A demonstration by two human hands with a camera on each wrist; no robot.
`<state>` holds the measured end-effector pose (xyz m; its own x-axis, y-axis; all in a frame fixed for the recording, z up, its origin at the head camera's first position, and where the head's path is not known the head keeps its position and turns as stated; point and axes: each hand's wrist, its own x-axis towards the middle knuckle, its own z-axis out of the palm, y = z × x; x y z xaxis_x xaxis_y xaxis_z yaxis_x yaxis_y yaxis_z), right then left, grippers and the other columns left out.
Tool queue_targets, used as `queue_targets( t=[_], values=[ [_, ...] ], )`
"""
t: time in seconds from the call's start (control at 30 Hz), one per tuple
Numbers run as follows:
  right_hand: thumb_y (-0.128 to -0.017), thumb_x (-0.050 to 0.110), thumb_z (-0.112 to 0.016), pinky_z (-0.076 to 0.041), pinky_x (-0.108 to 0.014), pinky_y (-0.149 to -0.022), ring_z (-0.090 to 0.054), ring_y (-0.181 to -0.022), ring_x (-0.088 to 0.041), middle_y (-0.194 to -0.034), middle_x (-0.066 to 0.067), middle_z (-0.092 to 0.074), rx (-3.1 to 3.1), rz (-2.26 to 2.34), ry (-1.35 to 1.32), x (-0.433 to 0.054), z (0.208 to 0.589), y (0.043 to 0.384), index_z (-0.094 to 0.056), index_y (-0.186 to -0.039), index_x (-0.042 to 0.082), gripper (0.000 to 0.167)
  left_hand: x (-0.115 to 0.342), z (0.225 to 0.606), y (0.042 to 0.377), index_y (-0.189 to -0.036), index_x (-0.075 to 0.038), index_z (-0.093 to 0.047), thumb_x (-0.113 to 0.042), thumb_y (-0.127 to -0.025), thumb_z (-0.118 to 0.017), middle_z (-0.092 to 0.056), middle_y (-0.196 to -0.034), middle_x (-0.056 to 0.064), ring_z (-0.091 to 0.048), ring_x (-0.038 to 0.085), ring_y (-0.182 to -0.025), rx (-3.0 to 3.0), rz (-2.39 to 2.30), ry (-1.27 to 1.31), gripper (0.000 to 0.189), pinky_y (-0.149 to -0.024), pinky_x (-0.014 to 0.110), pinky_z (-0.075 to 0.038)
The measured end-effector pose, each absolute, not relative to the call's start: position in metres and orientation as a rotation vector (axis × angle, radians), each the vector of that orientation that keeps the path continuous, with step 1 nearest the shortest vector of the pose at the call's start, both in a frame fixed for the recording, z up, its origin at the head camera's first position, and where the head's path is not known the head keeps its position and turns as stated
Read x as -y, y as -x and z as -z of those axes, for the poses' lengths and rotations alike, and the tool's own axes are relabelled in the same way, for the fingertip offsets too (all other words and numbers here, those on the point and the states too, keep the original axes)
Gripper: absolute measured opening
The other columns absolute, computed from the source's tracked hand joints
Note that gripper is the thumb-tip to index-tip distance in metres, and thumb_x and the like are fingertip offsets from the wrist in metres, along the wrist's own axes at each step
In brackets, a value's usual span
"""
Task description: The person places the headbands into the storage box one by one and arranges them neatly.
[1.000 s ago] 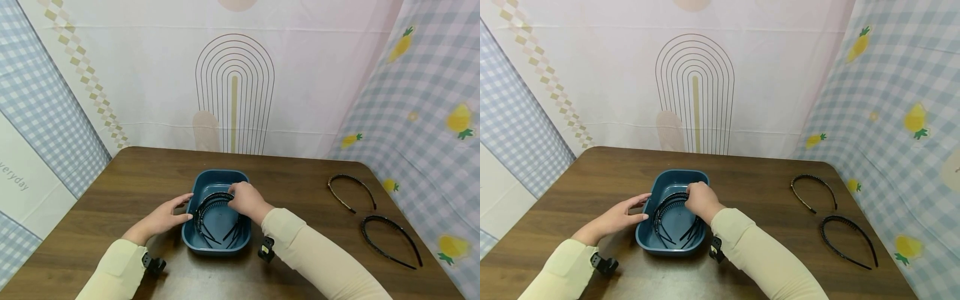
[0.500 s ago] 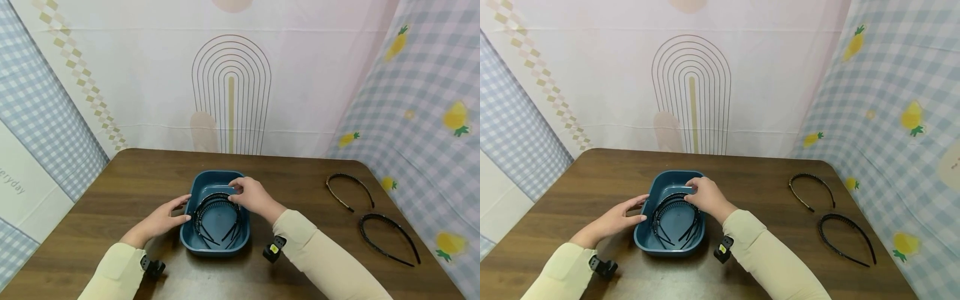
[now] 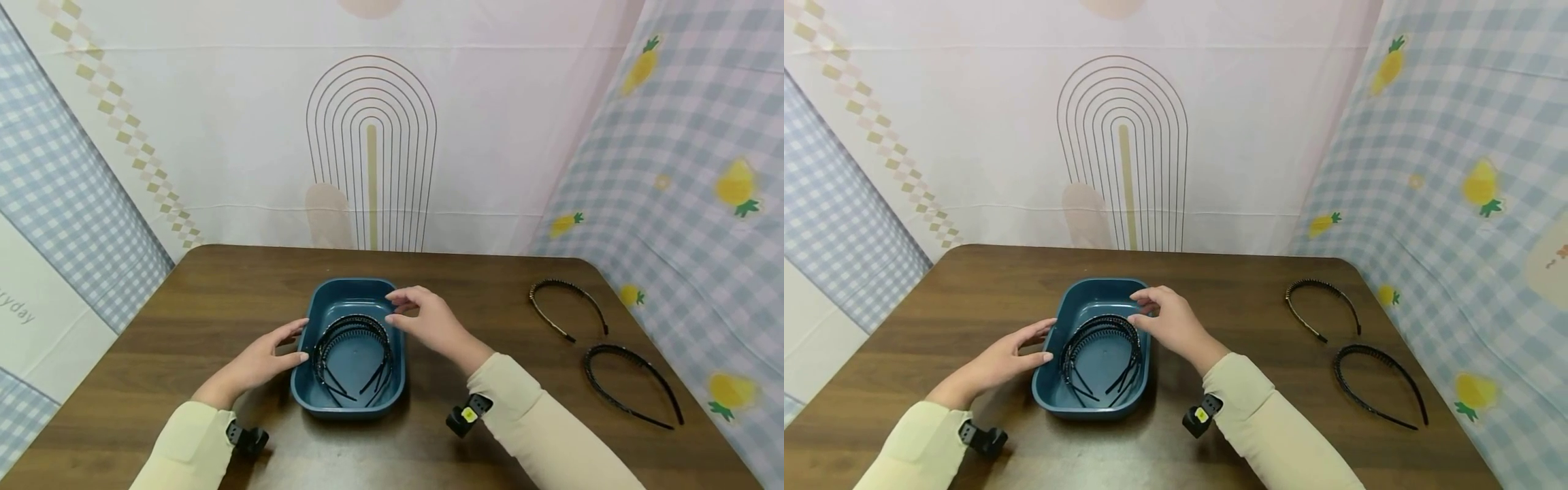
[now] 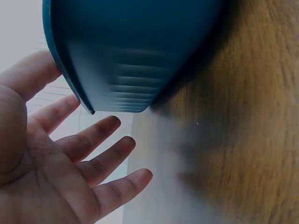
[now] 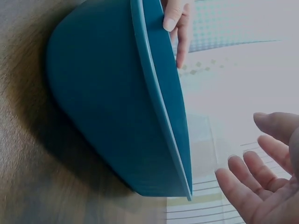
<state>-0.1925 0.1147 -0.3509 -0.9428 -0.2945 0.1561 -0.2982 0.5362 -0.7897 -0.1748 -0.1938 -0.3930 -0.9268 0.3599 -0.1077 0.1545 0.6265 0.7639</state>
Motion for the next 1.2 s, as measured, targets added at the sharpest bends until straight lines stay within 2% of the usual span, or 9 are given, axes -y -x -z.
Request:
queue_targets(
  t=[0.13, 0.27, 0.5, 0.67, 0.77, 1.0, 1.2],
  values=[
    [-0.086, 0.017, -0.073, -0.053, -0.035, -0.082, -0.062, -0.102, -0.021, -0.112, -0.005, -0.064, 2.722, -1.456, -0.546, -0.124, 0.351, 0.189, -0.066, -0.120, 0.009, 0.035, 0.194, 0.394, 0.174, -0.149, -0.006, -0.033, -0.029, -0.095, -0.062, -0.038, -0.149, 0.023, -0.036, 0.047, -0.134, -2.584, -1.205, -0.416, 0.066, -0.103, 0.065, -0.032],
    [-0.087, 0.019, -0.073, -0.053, -0.037, -0.083, -0.062, -0.103, -0.022, -0.112, -0.009, -0.066, 2.682, -1.537, -0.529, -0.133, 0.352, 0.186, -0.065, -0.121, 0.008, 0.036, 0.194, 0.395, 0.174, -0.149, -0.007, -0.033, -0.030, -0.094, -0.062, -0.039, -0.148, 0.023, -0.036, 0.047, -0.134, -2.577, -1.211, -0.405, 0.066, -0.102, 0.066, -0.033],
    [-0.088, 0.022, -0.072, -0.052, -0.038, -0.087, -0.062, -0.105, -0.023, -0.118, -0.012, -0.065, 2.645, -1.637, -0.455, -0.149, 0.359, 0.182, -0.064, -0.122, 0.008, 0.038, 0.195, 0.396, 0.175, -0.149, -0.007, -0.034, -0.030, -0.094, -0.062, -0.040, -0.146, 0.025, -0.035, 0.047, -0.134, -2.577, -1.221, -0.404, 0.066, -0.102, 0.066, -0.032],
    [-0.088, 0.022, -0.071, -0.054, -0.032, -0.081, -0.061, -0.106, -0.024, -0.118, -0.012, -0.064, 2.615, -1.715, -0.417, -0.163, 0.363, 0.179, -0.063, -0.123, 0.007, 0.039, 0.195, 0.395, 0.174, -0.150, -0.008, -0.033, -0.031, -0.094, -0.062, -0.039, -0.147, 0.025, -0.035, 0.047, -0.134, -2.568, -1.230, -0.401, 0.067, -0.102, 0.066, -0.032],
    [-0.089, 0.020, -0.071, -0.056, -0.035, -0.080, -0.060, -0.107, -0.027, -0.120, -0.015, -0.062, 2.598, -1.756, -0.404, -0.172, 0.366, 0.178, -0.062, -0.125, 0.005, 0.040, 0.196, 0.394, 0.174, -0.150, -0.008, -0.033, -0.031, -0.094, -0.062, -0.039, -0.147, 0.025, -0.035, 0.047, -0.134, -2.565, -1.237, -0.400, 0.066, -0.103, 0.066, -0.032],
    [-0.089, 0.023, -0.071, -0.053, -0.031, -0.082, -0.059, -0.110, -0.028, -0.121, -0.012, -0.062, 2.646, -1.669, -0.323, -0.194, 0.375, 0.176, -0.062, -0.125, 0.008, 0.041, 0.196, 0.397, 0.174, -0.150, -0.008, -0.033, -0.029, -0.094, -0.062, -0.040, -0.147, 0.025, -0.035, 0.047, -0.134, -2.561, -1.250, -0.395, 0.066, -0.103, 0.065, -0.032],
    [-0.089, 0.026, -0.071, -0.051, -0.034, -0.084, -0.060, -0.108, -0.027, -0.120, -0.014, -0.063, 2.692, -1.516, -0.306, -0.219, 0.381, 0.173, -0.062, -0.125, 0.007, 0.042, 0.196, 0.399, 0.175, -0.150, -0.009, -0.033, -0.029, -0.094, -0.062, -0.040, -0.147, 0.025, -0.035, 0.046, -0.134, -2.560, -1.259, -0.394, 0.065, -0.103, 0.065, -0.031]
  ],
)
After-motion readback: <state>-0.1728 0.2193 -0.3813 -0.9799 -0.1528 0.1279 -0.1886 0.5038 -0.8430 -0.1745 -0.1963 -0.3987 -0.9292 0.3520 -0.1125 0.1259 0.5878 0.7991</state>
